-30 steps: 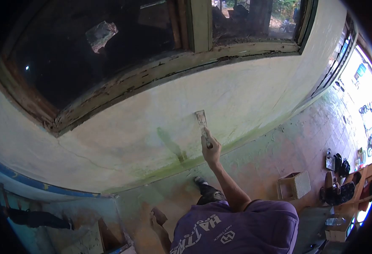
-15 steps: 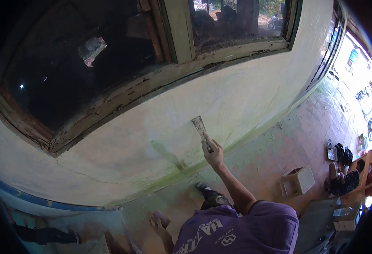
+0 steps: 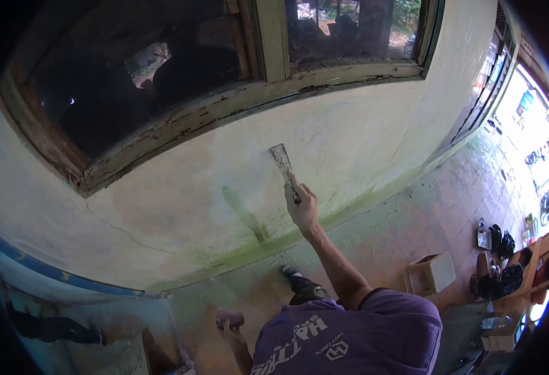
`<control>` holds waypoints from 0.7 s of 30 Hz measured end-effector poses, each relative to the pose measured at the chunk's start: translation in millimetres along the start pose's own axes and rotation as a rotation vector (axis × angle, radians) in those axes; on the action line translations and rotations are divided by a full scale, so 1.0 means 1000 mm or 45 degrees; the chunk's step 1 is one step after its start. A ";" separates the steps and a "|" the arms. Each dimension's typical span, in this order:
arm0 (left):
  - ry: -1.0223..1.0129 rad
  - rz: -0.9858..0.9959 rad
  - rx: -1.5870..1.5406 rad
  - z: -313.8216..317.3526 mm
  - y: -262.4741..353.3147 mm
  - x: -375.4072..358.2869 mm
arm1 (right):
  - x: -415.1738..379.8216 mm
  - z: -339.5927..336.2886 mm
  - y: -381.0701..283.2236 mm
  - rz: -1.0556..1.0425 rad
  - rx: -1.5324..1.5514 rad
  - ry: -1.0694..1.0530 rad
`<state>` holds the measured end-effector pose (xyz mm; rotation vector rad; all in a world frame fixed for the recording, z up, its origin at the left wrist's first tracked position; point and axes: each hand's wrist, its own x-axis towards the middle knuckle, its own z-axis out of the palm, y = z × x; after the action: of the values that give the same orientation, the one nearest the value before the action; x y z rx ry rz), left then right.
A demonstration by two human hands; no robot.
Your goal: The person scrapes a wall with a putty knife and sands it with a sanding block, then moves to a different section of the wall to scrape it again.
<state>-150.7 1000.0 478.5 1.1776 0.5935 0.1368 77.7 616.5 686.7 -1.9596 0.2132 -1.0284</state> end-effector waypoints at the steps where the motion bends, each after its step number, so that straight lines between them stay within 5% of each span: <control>1: -0.004 0.000 -0.027 -0.005 -0.003 -0.003 | -0.011 0.003 0.011 -0.008 -0.001 0.022; 5: -0.042 0.045 -0.173 -0.032 -0.017 -0.012 | -0.044 0.017 0.058 0.030 -0.050 0.031; 8: -0.119 0.207 -0.266 -0.058 -0.041 -0.016 | -0.025 0.011 0.031 0.042 -0.057 0.000; 12: -0.205 0.522 0.222 -0.071 -0.055 -0.043 | -0.022 -0.003 0.011 0.135 -0.032 -0.052; 15: -0.282 0.603 0.640 -0.084 -0.051 -0.067 | -0.062 -0.007 0.057 0.113 -0.287 -0.245; 17: -0.334 0.990 1.108 -0.089 -0.052 -0.074 | -0.106 -0.032 0.067 0.325 -0.251 -0.458; 20: -0.335 0.037 -0.054 -0.084 -0.071 -0.075 | -0.175 -0.068 0.096 0.423 -0.307 -0.574; 21: -0.300 -0.010 -0.111 -0.076 -0.067 -0.081 | -0.198 -0.083 0.105 0.484 -0.303 -0.633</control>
<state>-270.1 1003.7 429.2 1.0880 0.3811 0.0161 -85.0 601.8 513.0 -2.2089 0.4217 -0.2655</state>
